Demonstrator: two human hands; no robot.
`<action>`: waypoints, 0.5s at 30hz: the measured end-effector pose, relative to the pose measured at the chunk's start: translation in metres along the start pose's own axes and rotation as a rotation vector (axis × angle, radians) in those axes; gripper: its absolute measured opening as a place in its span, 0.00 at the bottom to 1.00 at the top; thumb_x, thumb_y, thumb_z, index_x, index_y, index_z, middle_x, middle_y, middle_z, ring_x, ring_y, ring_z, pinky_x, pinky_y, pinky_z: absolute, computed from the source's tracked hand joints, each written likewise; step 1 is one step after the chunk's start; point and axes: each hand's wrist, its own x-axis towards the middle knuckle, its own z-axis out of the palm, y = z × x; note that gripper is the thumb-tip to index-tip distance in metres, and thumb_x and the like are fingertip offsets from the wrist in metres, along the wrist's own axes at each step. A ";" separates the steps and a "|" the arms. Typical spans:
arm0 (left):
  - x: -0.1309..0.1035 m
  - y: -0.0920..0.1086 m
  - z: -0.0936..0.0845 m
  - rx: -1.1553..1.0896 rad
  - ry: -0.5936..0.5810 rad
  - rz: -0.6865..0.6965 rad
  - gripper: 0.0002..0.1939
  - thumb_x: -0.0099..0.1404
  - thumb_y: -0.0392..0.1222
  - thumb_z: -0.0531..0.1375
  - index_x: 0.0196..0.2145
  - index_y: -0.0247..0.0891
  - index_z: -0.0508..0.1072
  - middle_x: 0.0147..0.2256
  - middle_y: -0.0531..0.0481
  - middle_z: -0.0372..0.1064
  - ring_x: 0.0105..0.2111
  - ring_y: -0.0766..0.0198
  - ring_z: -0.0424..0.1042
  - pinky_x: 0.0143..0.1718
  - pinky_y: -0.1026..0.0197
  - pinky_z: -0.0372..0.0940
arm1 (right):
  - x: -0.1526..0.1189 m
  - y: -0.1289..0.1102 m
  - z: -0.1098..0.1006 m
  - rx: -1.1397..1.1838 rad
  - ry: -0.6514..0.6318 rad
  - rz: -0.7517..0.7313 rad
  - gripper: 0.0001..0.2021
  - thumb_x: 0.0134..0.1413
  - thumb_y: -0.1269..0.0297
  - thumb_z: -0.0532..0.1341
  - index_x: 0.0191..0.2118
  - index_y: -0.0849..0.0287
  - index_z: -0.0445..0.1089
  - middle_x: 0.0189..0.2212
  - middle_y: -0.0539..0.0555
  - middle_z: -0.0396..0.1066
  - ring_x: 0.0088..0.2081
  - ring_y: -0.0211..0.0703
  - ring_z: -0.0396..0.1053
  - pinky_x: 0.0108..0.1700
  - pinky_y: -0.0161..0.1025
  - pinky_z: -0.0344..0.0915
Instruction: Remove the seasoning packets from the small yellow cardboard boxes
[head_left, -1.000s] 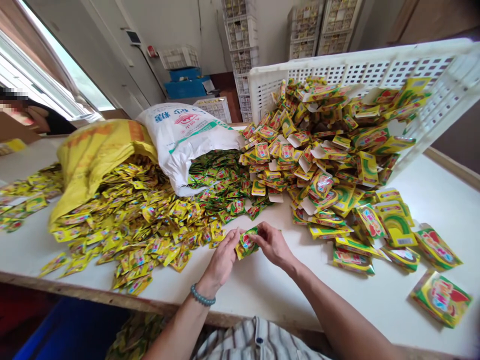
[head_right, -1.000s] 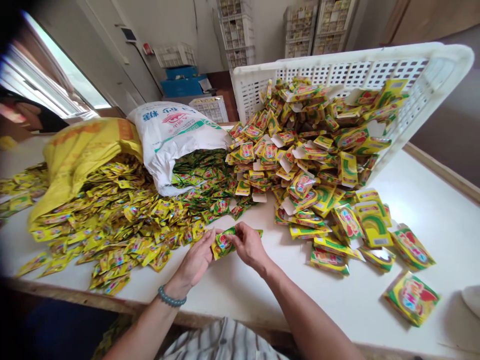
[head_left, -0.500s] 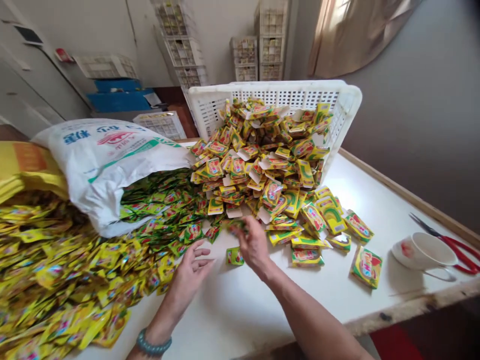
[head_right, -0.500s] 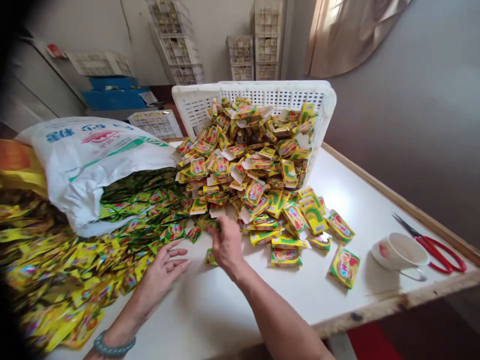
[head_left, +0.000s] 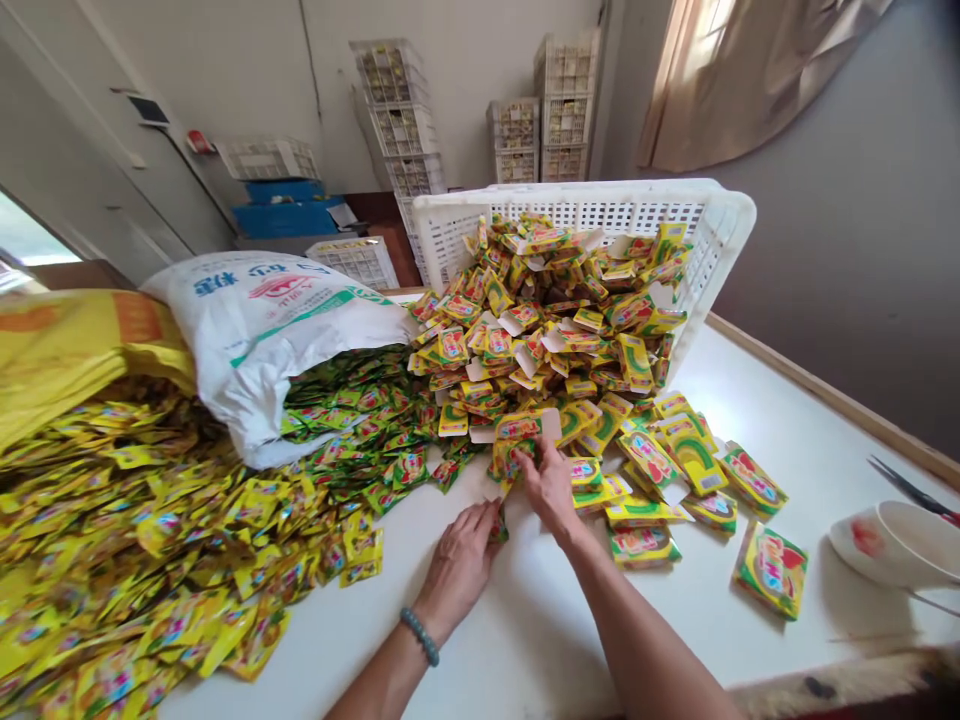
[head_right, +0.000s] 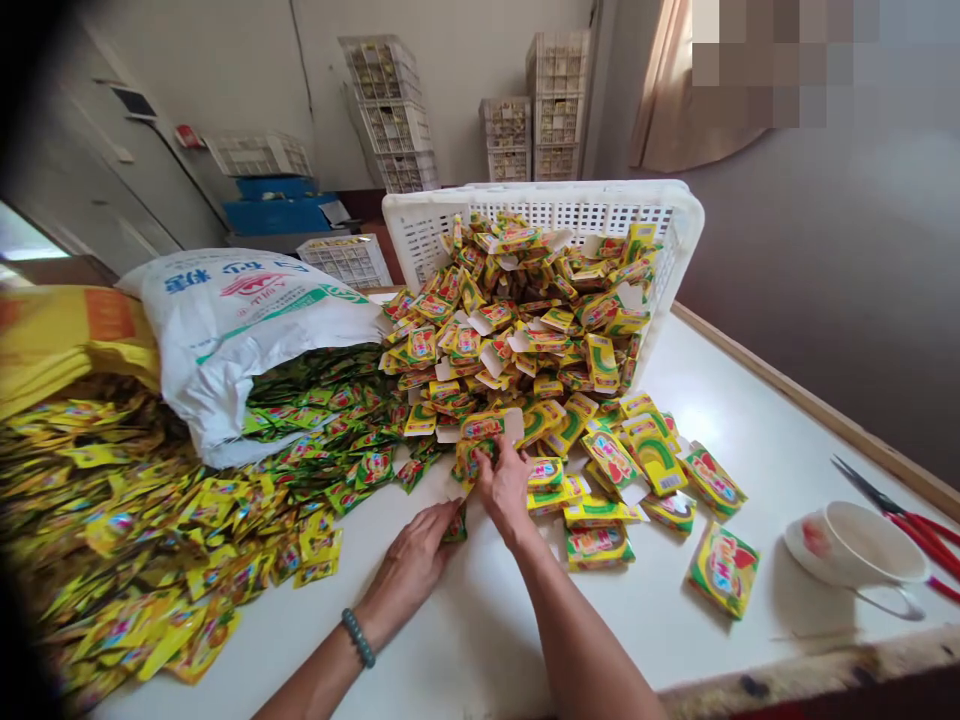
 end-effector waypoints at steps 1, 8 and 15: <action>-0.005 -0.003 -0.004 -0.005 0.003 -0.040 0.26 0.62 0.32 0.53 0.58 0.39 0.64 0.51 0.40 0.69 0.53 0.50 0.66 0.53 0.48 0.62 | -0.005 -0.002 0.006 0.017 -0.057 0.003 0.11 0.54 0.56 0.56 0.39 0.55 0.66 0.30 0.52 0.71 0.33 0.45 0.66 0.38 0.39 0.61; -0.049 -0.024 -0.056 -0.124 -0.142 -0.223 0.18 0.50 0.35 0.63 0.42 0.40 0.74 0.41 0.45 0.74 0.44 0.52 0.71 0.47 0.54 0.65 | -0.017 -0.010 0.018 0.122 -0.200 -0.026 0.09 0.55 0.58 0.56 0.39 0.56 0.65 0.29 0.50 0.69 0.31 0.43 0.65 0.35 0.37 0.60; 0.009 0.001 -0.053 0.102 0.119 -0.310 0.17 0.58 0.42 0.62 0.45 0.38 0.72 0.43 0.42 0.71 0.39 0.54 0.72 0.40 0.57 0.66 | -0.016 -0.012 0.013 0.160 -0.062 0.024 0.12 0.56 0.54 0.55 0.38 0.56 0.63 0.27 0.49 0.67 0.28 0.40 0.62 0.33 0.36 0.59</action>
